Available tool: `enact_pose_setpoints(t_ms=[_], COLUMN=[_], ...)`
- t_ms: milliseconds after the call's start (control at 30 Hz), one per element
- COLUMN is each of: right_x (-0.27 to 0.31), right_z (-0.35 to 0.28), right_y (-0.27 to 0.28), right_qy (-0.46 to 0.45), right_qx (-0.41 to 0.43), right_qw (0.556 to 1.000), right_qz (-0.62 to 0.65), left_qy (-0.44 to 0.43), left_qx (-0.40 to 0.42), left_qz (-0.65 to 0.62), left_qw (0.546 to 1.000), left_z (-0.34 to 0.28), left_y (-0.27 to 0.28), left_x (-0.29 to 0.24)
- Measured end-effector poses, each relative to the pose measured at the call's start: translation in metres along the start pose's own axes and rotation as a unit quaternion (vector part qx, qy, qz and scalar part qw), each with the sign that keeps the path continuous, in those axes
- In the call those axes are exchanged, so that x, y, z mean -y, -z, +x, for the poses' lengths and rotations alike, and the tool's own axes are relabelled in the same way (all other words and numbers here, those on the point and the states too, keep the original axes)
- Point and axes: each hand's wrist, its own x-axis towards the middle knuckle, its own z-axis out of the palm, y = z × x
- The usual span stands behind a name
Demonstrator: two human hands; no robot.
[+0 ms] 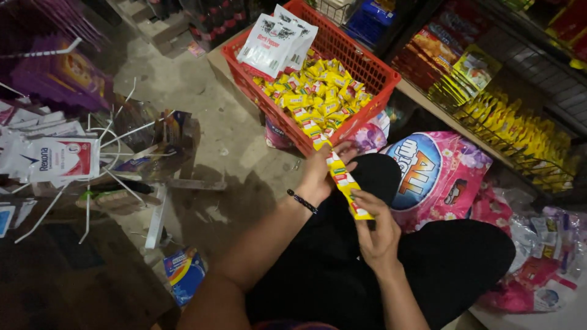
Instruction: Sorting and arranging food seasoning packets from a basket onto retail shelves.
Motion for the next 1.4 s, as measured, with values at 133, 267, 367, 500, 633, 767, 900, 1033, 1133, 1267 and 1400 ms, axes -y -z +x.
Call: enact_pose_setpoints(t_ms=[133,267,367,500,633,767,900,1033,1133,1267,1400], right_x=[0.001,0.001,0.004,0.006,0.008,-0.002,-0.029,-0.051,-0.047,-0.052,-0.064], right_z=[0.001,-0.002,-0.005,-0.013,-0.021,-0.038,-0.065,-0.081,-0.081,-0.073,-0.055], right_y=[0.003,0.0,-0.002,0.007,0.02,0.034,0.043,0.058,0.071,0.079,0.08], right_qy=[-0.018,-0.03,-0.034,-0.032,-0.014,0.003,0.008,-0.035,-0.066,-0.079,-0.111], right_qx=[-0.045,-0.079,-0.102,-0.106,-0.119,-0.134,-0.197,-0.276,-0.289,-0.3,-0.222], right_qw=[0.999,0.996,0.994,0.994,0.993,0.991,0.98,0.959,0.954,0.948,0.969], right_qz=[0.003,0.006,0.022,0.016,0.013,0.0,-0.013,0.042,0.047,0.07,0.003], left_qy=[-0.003,-0.032,-0.148,-0.109,-0.129,-0.15,-0.145,-0.077,-0.049,-0.051,-0.099], left_qx=[0.019,-0.06,-0.064,-0.033,-0.067,-0.067,-0.026,-0.045,-0.021,-0.011,0.065], left_qz=[0.044,-0.025,0.012,-0.002,0.093,0.164,0.182,0.207,0.194,0.179,0.19], left_qw=[0.999,0.997,0.987,0.993,0.985,0.973,0.972,0.974,0.979,0.983,0.975], left_z=[0.007,0.053,0.084,0.086,0.036,0.025,0.002,-0.026,-0.04,-0.058,-0.073], left_y=[0.005,0.018,0.032,0.037,0.001,-0.005,-0.013,-0.021,-0.019,-0.027,-0.043], left_x=[0.003,-0.017,-0.025,-0.009,-0.002,0.015,0.034,0.053,0.064,0.069,0.081])
